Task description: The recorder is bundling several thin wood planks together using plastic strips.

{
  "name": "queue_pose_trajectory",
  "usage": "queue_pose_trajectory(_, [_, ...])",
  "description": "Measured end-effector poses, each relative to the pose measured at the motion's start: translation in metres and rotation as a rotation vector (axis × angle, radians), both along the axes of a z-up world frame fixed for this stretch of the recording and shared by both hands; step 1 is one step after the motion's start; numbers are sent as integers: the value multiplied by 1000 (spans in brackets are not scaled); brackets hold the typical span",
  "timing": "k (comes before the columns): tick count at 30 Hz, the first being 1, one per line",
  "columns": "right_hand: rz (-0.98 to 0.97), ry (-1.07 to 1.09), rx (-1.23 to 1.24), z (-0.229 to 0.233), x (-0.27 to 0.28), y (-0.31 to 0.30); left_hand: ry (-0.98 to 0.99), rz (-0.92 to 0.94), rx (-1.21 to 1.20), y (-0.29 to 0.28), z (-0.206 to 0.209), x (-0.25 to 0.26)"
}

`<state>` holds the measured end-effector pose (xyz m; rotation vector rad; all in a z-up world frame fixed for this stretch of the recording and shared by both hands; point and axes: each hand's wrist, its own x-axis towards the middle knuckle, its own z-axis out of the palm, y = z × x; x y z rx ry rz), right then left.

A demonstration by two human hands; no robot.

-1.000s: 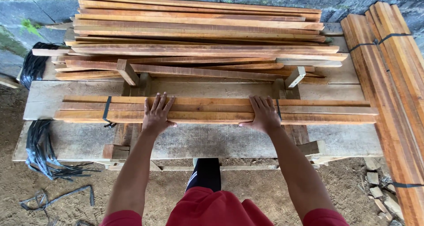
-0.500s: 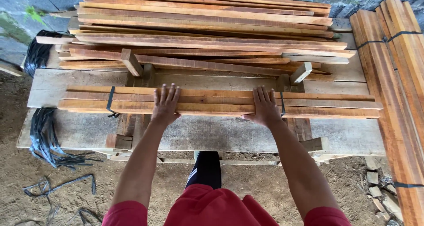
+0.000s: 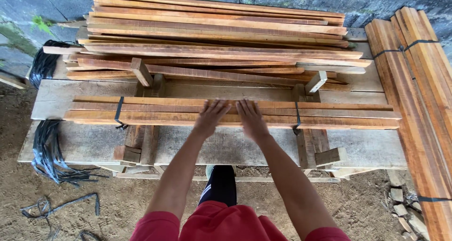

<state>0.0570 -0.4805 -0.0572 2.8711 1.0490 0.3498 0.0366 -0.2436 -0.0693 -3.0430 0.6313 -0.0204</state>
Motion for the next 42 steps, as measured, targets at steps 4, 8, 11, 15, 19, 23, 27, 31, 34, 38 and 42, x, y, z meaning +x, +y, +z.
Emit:
queue_pose_trajectory(4, [-25, -75, 110, 19, 1, -53, 58, 102, -95, 61, 18, -10])
queue_pose_trajectory(8, [-167, -173, 35, 16, 2, -103, -59, 242, -16, 116, 14, -28])
queue_pose_trajectory(11, [-210, -187, 42, 10, 3, -113, -28, 309, -36, 126, 12, -31])
queue_pose_trajectory(15, [-257, -51, 69, 7, 3, -112, 47, 395, -24, 113, 27, -37])
queue_pose_trajectory(19, [-284, -5, 27, 16, -1, -110, 52, 407, -23, 112, 32, -40])
queue_pose_trajectory(23, [-243, -97, 58, 18, -2, -113, 47, 395, 18, 111, 26, -36])
queue_pose_trajectory(27, [-200, -73, 23, 18, -1, -115, -1, 359, 99, 119, -8, -26])
queue_pose_trajectory(31, [-158, -181, -9, 14, -1, -117, -321, 233, 100, 125, -21, -38])
queue_pose_trajectory(34, [-129, -251, 9, 10, 0, -118, -646, 123, 192, 125, -19, -46])
queue_pose_trajectory(38, [-72, -410, 50, 8, 1, -118, -759, 75, 155, 124, -21, -41])
queue_pose_trajectory(42, [-5, -493, 79, 6, 6, -117, -800, 45, 112, 126, -17, -40])
